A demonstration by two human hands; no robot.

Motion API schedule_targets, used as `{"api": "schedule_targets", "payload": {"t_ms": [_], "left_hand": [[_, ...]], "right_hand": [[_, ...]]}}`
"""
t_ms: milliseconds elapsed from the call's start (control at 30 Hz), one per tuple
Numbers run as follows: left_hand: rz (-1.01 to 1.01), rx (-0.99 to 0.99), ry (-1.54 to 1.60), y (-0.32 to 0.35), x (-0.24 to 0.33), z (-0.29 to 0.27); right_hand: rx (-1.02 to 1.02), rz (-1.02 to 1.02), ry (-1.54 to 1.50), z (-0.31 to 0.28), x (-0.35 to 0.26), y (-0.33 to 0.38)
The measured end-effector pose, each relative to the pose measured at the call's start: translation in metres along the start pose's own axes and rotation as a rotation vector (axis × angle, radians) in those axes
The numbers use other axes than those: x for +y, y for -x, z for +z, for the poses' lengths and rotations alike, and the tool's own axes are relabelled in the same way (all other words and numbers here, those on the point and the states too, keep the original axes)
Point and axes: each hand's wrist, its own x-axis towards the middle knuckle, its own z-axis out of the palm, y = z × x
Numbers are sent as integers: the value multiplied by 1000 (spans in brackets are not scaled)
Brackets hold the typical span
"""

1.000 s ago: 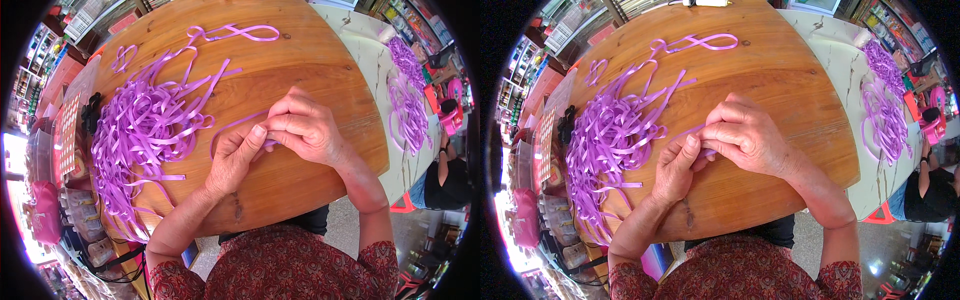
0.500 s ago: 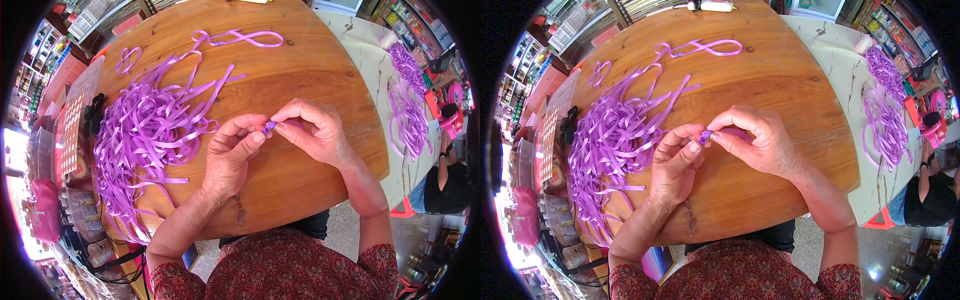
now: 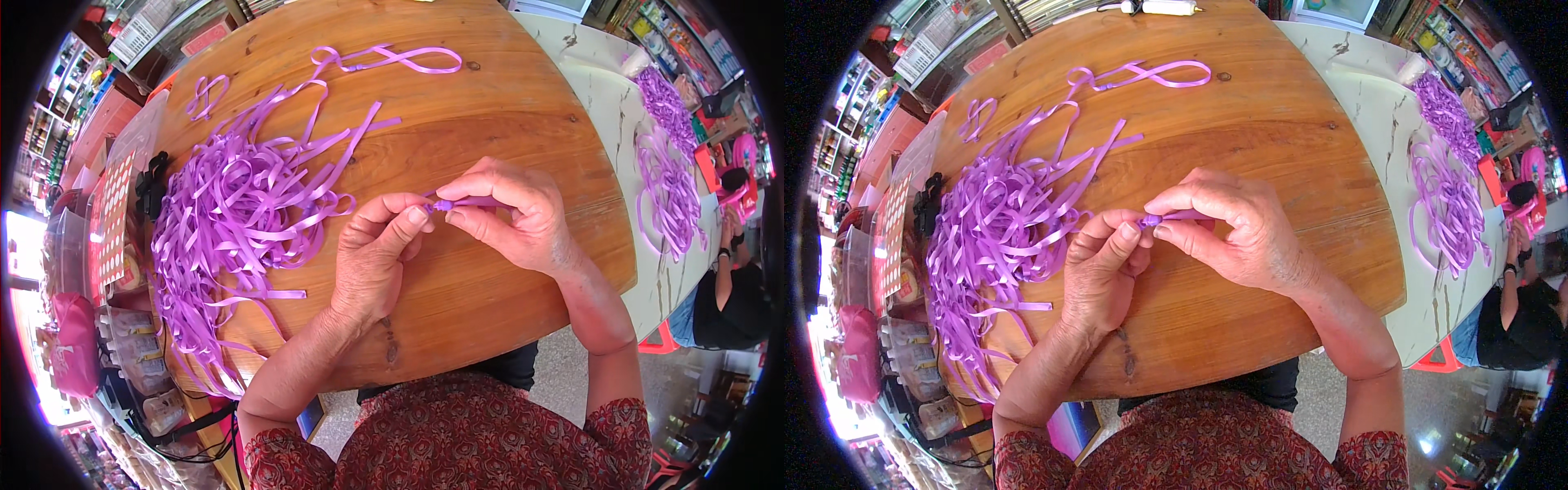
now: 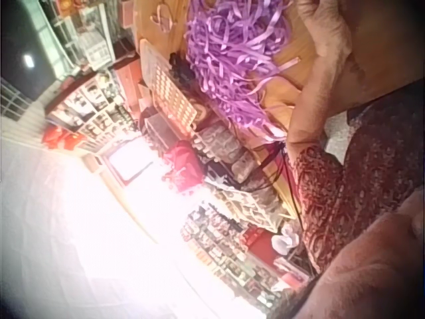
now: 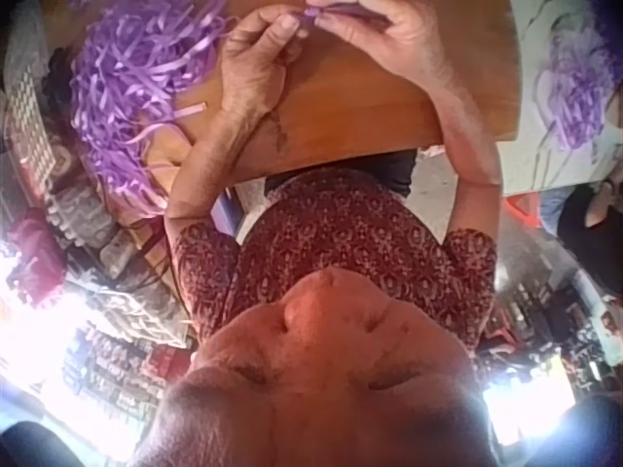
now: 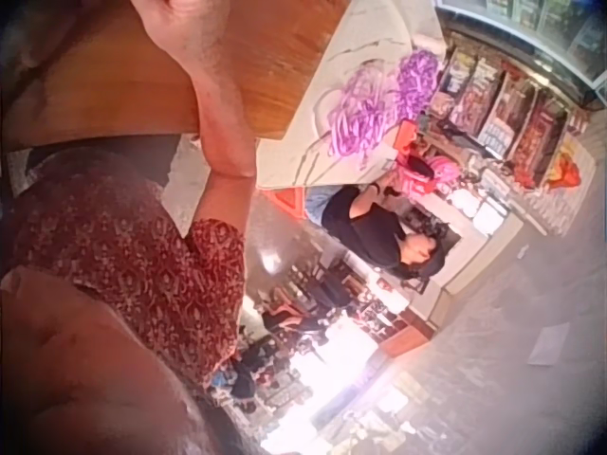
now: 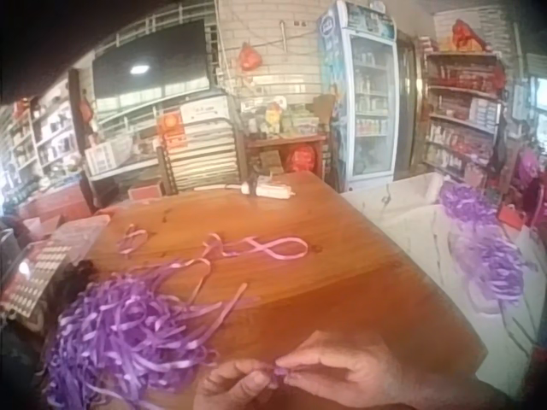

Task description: Tying and organizing purple plastic ribbons at a wooden table.

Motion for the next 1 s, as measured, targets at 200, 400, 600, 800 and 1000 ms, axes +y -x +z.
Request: {"api": "schedule_targets", "payload": {"t_ms": [200,400,600,800,1000], "left_hand": [[11,-13,21,2,0,2],[78,-44,-21,2,1,6],[98,-69,-10,1,-1,3],[125,-69,-51,1,-3,2],[137,1,-138,4,2,11]], "right_hand": [[23,-96,58,1,2,-1],[32,-95,68,2,2,0],[43,-128,115,7,-1,1],[39,-240,260,9,-2,2],[18,-367,451,7,2,3]]}}
